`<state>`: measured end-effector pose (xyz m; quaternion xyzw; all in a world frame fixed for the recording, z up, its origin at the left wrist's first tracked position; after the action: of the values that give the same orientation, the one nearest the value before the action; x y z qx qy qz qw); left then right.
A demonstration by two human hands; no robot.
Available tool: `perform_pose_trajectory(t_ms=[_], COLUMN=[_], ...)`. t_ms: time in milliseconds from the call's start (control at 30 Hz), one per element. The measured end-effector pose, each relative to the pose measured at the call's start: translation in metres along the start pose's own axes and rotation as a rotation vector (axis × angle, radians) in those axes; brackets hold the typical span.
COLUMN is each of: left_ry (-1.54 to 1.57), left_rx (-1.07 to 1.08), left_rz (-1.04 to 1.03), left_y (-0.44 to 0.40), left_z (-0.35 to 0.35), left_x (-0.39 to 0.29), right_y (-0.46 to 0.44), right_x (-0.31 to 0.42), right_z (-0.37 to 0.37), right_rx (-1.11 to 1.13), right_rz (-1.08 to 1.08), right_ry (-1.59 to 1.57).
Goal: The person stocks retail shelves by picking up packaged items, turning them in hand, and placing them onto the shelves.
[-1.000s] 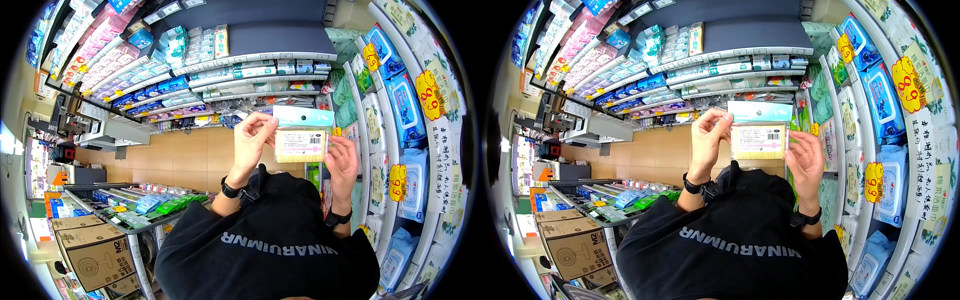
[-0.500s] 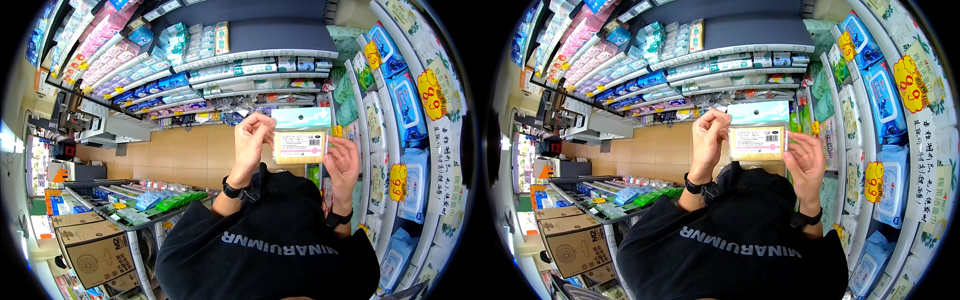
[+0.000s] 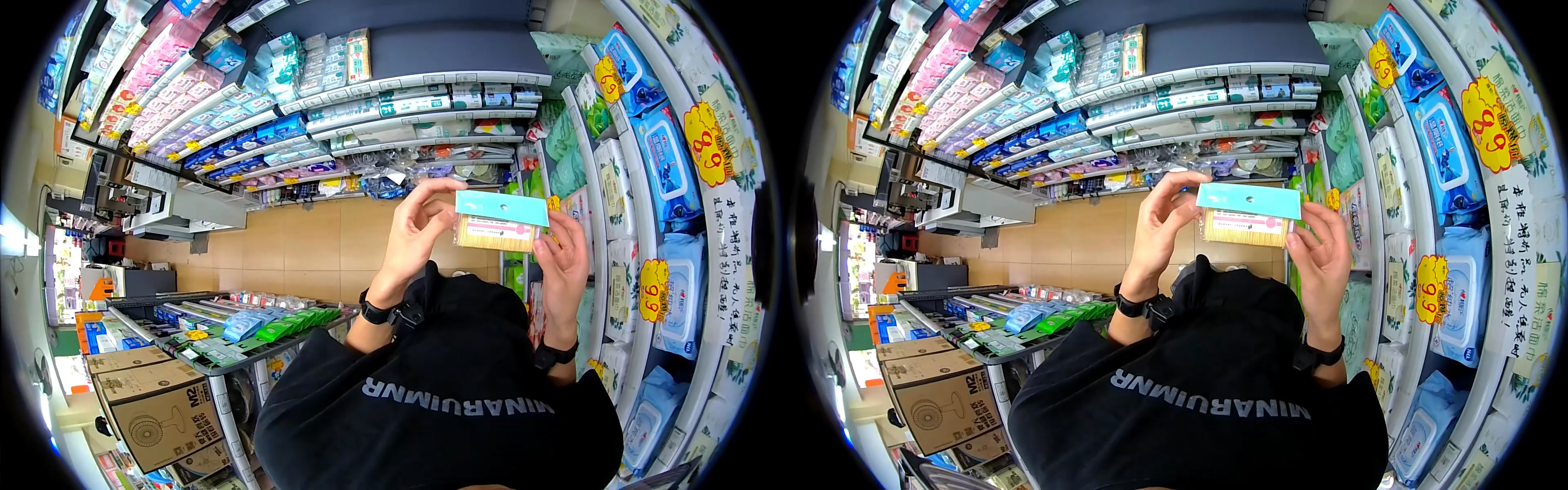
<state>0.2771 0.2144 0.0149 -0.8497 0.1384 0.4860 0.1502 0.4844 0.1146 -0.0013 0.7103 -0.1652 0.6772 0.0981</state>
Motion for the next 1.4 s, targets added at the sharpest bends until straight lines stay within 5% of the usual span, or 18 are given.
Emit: perform_pose_trajectory(t_ms=[633,800,933,1000,1133,1233,1400], left_ry=[-0.197,-0.219,-0.136,-0.113,0.061,0.089,0.045], left_rx=[0.073,0.053,0.040,0.047,-0.021,-0.053,-0.052], left_rz=[0.007,0.007,0.048,0.066,0.261,0.259,0.166], left_y=[0.004,0.006,0.008,0.009,0.014,0.017,0.022], left_z=[-0.007,-0.010,-0.009,-0.007,-0.004,0.001,0.010], left_x=[0.010,0.013,0.020,0.026,0.031,0.030,0.021], right_y=[0.002,0.004,0.007,0.009,0.010,0.013,0.000], right_x=[0.004,0.007,0.010,0.022,0.027,0.036,0.008], right_z=[-0.004,-0.014,-0.016,-0.021,-0.027,-0.036,-0.036], right_rx=[0.030,0.136,0.185,0.263,0.296,0.310,0.146], right_rz=[-0.138,0.123,0.095,0.387,0.353,0.543,0.120], right_ry=[-0.004,0.123,0.159,0.479,0.453,0.456,0.109])
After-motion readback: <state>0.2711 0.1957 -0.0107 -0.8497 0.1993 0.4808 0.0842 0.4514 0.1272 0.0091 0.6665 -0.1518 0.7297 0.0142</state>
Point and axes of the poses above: each hand's wrist, its own y-axis away from the middle knuckle, its own z-axis out of the back of the hand, x = y × z, the point moved 7 cm from there along -y, towards the middle knuckle, and after that the axes turned 13 degrees about y, right-handed, at the moved point
